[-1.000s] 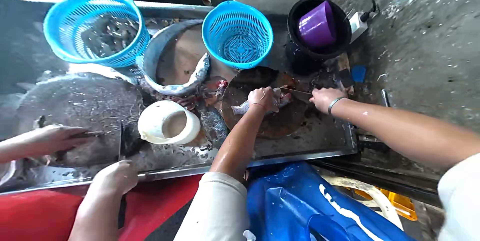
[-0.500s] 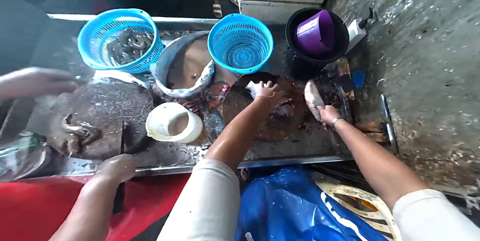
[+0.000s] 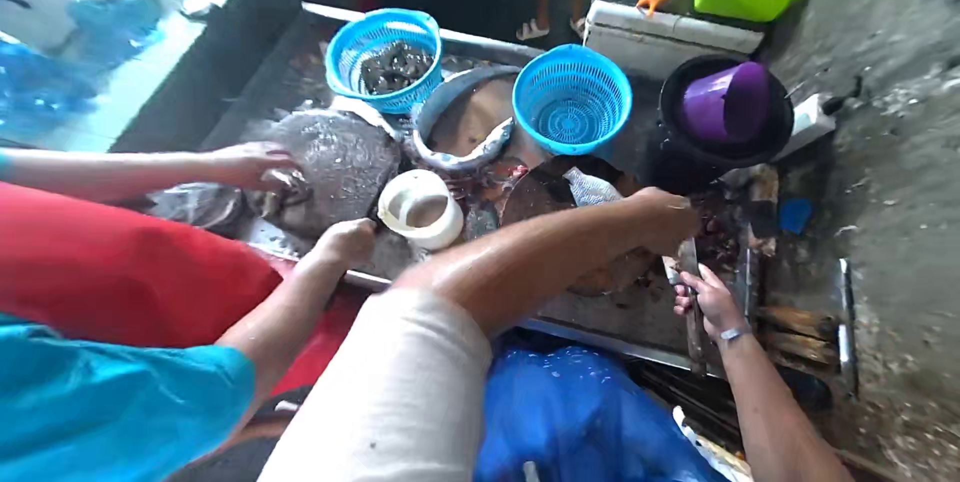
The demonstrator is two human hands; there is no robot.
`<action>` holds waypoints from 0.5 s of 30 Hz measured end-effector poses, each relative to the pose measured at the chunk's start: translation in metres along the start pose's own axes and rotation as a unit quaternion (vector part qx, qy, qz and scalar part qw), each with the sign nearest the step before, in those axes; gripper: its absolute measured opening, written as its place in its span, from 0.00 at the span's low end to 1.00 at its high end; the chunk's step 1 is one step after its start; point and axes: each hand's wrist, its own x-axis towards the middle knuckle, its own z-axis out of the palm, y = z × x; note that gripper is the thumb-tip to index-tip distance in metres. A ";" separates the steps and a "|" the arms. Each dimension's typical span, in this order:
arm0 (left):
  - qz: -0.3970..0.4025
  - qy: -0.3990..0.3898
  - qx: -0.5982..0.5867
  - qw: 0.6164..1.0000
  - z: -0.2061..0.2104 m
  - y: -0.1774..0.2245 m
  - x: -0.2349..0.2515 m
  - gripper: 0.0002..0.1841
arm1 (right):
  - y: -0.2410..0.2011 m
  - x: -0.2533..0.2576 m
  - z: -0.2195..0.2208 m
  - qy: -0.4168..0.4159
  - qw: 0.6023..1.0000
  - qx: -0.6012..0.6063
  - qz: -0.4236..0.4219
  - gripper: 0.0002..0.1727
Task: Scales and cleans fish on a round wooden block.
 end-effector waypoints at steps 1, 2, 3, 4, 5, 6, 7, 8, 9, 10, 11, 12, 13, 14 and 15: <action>-0.013 0.087 -0.066 0.994 0.021 -0.019 -0.005 0.17 | -0.001 -0.010 0.001 0.009 1.000 0.004 -0.024 0.30; -0.059 0.172 -0.150 0.972 0.048 -0.038 -0.011 0.19 | -0.002 -0.020 0.004 0.027 0.998 -0.015 -0.055 0.30; -0.137 0.248 -0.236 0.930 0.081 -0.054 -0.015 0.20 | -0.002 -0.029 0.006 0.049 0.994 -0.040 -0.088 0.30; -0.230 0.301 -0.316 0.869 0.115 -0.062 -0.015 0.23 | 0.000 -0.034 0.010 0.073 0.988 -0.059 -0.121 0.29; -0.319 0.320 -0.373 0.810 0.145 -0.066 -0.008 0.28 | 0.000 -0.034 0.014 0.095 0.982 -0.078 -0.147 0.28; -0.391 0.306 -0.421 0.759 0.164 -0.066 0.004 0.33 | 0.002 -0.029 0.018 0.109 0.974 -0.110 -0.165 0.28; -0.446 0.275 -0.458 0.718 0.177 -0.061 0.019 0.37 | 0.008 -0.021 0.019 0.114 0.965 -0.169 -0.168 0.28; -0.483 0.253 -0.490 0.680 0.183 -0.053 0.037 0.39 | 0.015 -0.009 0.018 0.107 0.952 -0.244 -0.151 0.29; -0.511 0.245 -0.511 0.646 0.183 -0.047 0.057 0.41 | 0.019 0.005 0.018 0.087 0.936 -0.320 -0.117 0.29; -0.533 0.252 -0.526 0.613 0.180 -0.042 0.078 0.43 | 0.022 0.019 0.017 0.062 0.928 -0.361 -0.075 0.30; -0.552 0.266 -0.534 0.583 0.176 -0.037 0.098 0.47 | 0.024 0.027 0.015 0.042 0.931 -0.360 -0.042 0.29; -0.574 0.284 -0.534 0.552 0.171 -0.033 0.114 0.49 | 0.024 0.028 0.011 0.030 0.945 -0.324 -0.019 0.27; -0.596 0.305 -0.528 0.522 0.163 -0.030 0.128 0.51 | 0.021 0.023 0.007 0.022 0.965 -0.260 -0.001 0.24; -0.615 0.329 -0.515 0.498 0.156 -0.027 0.138 0.52 | 0.015 0.014 0.001 0.009 0.983 -0.181 0.009 0.23; -0.632 0.358 -0.494 0.478 0.146 -0.020 0.145 0.50 | 0.010 0.004 -0.007 -0.004 0.994 -0.105 0.008 0.29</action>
